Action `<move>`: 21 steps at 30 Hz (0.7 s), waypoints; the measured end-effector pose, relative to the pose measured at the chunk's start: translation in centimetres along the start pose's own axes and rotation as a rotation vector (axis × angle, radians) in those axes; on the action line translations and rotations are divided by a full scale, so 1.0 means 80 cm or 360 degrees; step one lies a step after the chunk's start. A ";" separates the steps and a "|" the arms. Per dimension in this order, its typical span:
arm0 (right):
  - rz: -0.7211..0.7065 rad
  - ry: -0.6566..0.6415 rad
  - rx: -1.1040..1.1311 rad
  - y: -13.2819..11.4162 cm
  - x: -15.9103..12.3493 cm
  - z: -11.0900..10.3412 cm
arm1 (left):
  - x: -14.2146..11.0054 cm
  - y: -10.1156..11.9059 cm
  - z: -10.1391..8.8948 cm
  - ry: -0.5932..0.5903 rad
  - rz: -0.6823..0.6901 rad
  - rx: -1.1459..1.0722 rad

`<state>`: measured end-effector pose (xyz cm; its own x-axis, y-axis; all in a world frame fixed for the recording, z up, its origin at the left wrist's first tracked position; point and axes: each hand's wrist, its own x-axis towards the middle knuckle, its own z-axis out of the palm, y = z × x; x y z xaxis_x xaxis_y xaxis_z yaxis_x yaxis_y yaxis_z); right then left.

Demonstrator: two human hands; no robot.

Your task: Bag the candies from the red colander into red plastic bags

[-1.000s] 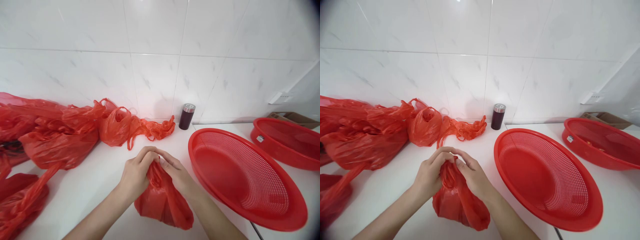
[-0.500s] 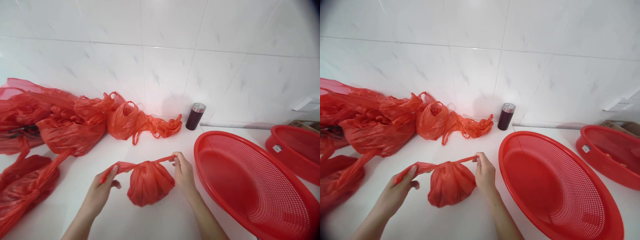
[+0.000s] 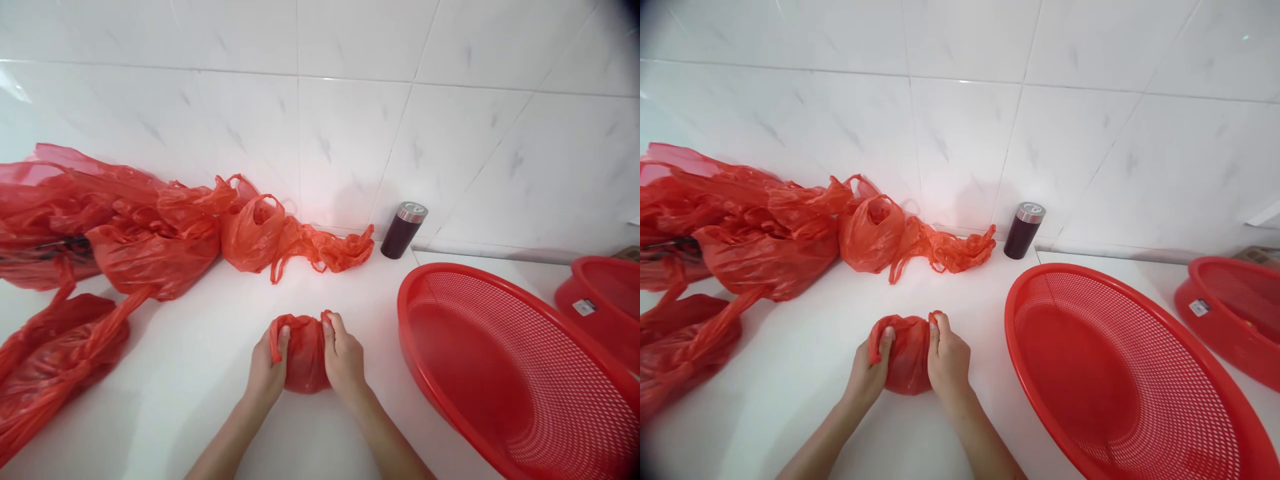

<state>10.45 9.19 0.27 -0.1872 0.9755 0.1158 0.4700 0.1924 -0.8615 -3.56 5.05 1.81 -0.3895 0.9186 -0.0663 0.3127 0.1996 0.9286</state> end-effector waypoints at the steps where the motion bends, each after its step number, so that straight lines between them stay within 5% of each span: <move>1: 0.0016 -0.0011 -0.0061 0.006 0.002 0.002 | 0.002 -0.006 0.001 -0.0011 -0.0037 0.0039; 11: 0.0132 0.0123 -0.0333 0.042 0.031 -0.019 | 0.024 -0.054 -0.051 -0.0045 0.0090 0.0744; 17: 0.0159 0.0170 -0.0359 0.054 0.027 -0.017 | 0.020 -0.058 -0.047 0.0000 0.0206 0.0829; 21: -0.0020 0.0147 -0.0283 0.046 0.016 -0.010 | 0.018 -0.056 -0.040 0.0006 0.0427 0.0767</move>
<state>12.66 11.25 -2.34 -0.1179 0.9770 0.1779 0.6145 0.2125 -0.7597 -8.26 4.37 -1.26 -0.2443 0.9578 0.1517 0.7622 0.0929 0.6406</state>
